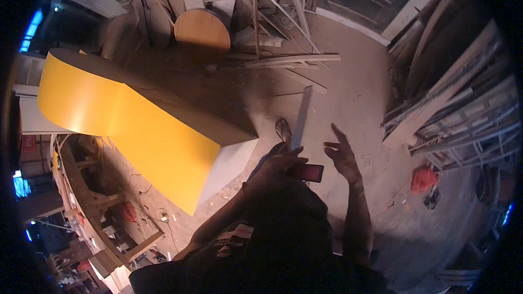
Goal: The person measures and marks a yellow furniture structure using a try square and a pencil, then applies a substance to the edges and wipes the surfaces with a cloth.
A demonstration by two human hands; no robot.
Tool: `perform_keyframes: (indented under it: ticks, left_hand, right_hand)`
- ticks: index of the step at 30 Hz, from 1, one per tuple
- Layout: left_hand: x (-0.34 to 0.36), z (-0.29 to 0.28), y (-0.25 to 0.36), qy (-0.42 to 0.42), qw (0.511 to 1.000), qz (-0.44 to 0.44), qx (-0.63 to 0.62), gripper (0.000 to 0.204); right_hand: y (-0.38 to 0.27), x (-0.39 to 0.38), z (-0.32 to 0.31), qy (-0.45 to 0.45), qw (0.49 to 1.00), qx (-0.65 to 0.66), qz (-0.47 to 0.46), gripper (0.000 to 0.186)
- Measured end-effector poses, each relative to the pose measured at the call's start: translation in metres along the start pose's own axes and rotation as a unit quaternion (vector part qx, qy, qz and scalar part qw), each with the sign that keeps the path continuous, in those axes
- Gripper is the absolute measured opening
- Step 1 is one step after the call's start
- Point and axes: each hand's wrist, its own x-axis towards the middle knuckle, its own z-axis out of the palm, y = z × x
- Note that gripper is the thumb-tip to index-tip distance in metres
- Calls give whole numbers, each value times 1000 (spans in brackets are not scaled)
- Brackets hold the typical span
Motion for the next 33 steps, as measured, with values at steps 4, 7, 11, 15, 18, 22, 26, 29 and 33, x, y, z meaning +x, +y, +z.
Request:
perform_keyframes:
  ticks: [4, 7, 11, 15, 18, 22, 26, 29, 33]
  left_hand:
    - [79, -46, -18, 9, 990, 109, 94, 57]
    - [127, -93, -25, 8, 987, 122, 102, 46]
    - [157, -150, -34, 16, 983, 131, 127, 46]
    - [151, -199, -59, 149, 977, -42, 149, 71]
    - [114, -256, -100, 439, 866, -197, 135, 87]
    - [15, -299, -144, 621, 639, -415, 185, 113]
    - [-36, -293, -176, 587, 523, -576, 221, 126]
    - [-34, -283, -192, 499, 521, -653, 229, 118]
    - [-24, -290, -205, 461, 482, -694, 271, 90]
  right_hand:
    - [-12, 87, 51, 4, 882, 393, 261, 76]
    - [-40, 155, 74, -70, 817, 528, 222, 68]
    - [-83, 244, 84, -76, 962, 217, 145, 53]
    - [-95, 335, 112, -56, 945, 242, 214, 41]
    - [-87, 397, 120, -114, 953, 218, 175, 36]
    - [-47, 486, 105, -96, 981, 43, 166, 36]
    - [30, 588, 90, -165, 959, -171, 156, 34]
    - [84, 651, 78, -272, 883, -340, 177, 29]
    - [130, 703, 76, -432, 783, -438, 89, 20]
